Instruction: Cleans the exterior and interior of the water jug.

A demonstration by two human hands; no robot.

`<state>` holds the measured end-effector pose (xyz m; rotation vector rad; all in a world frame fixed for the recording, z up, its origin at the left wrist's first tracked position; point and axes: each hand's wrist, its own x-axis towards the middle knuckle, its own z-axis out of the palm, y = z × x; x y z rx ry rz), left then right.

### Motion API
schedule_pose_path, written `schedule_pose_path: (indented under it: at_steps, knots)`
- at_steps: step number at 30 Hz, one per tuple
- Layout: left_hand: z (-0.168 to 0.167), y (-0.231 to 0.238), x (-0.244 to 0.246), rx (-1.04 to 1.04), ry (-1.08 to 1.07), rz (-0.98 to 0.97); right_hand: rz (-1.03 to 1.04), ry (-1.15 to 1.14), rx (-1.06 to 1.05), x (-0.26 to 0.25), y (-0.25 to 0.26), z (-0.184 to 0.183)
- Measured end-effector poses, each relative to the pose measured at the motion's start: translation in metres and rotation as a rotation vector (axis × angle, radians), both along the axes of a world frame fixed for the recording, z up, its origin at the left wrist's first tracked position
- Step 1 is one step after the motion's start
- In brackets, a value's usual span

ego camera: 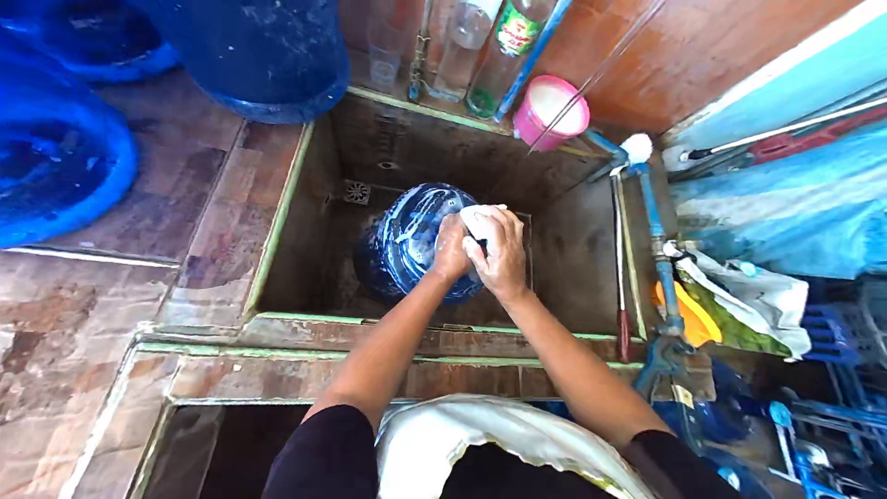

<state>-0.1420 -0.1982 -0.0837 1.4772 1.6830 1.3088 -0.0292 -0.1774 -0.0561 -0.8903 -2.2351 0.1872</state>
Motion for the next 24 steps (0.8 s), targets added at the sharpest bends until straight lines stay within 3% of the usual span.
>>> schedule_pose_path:
  at_steps: [8,13,15,17,20,22,24]
  knots:
    - [0.005,0.018,0.048,-0.158,0.095,-0.135,-0.240,0.009,0.118,0.057,0.001,-0.018]
    - [-0.005,0.008,0.069,0.002,0.155,-0.131,-0.198,-0.059,0.104,0.073,0.001,-0.009]
    - [-0.005,0.004,0.069,0.059,0.190,-0.154,-0.168,-0.045,0.002,0.075,-0.001,0.001]
    - [-0.001,0.004,0.064,0.011,0.163,-0.220,-0.163,0.066,-0.287,0.080,-0.003,0.017]
    - [0.010,0.013,0.055,-0.037,-0.044,-0.231,-0.266,0.494,-0.707,0.092,0.003,0.034]
    - [0.025,0.020,0.044,-0.017,-0.172,-0.230,-0.388,0.660,-0.743,0.099,0.013,0.032]
    - [0.041,0.024,0.028,0.002,-0.290,-0.275,-0.480,0.606,-0.686,0.106,0.033,0.022]
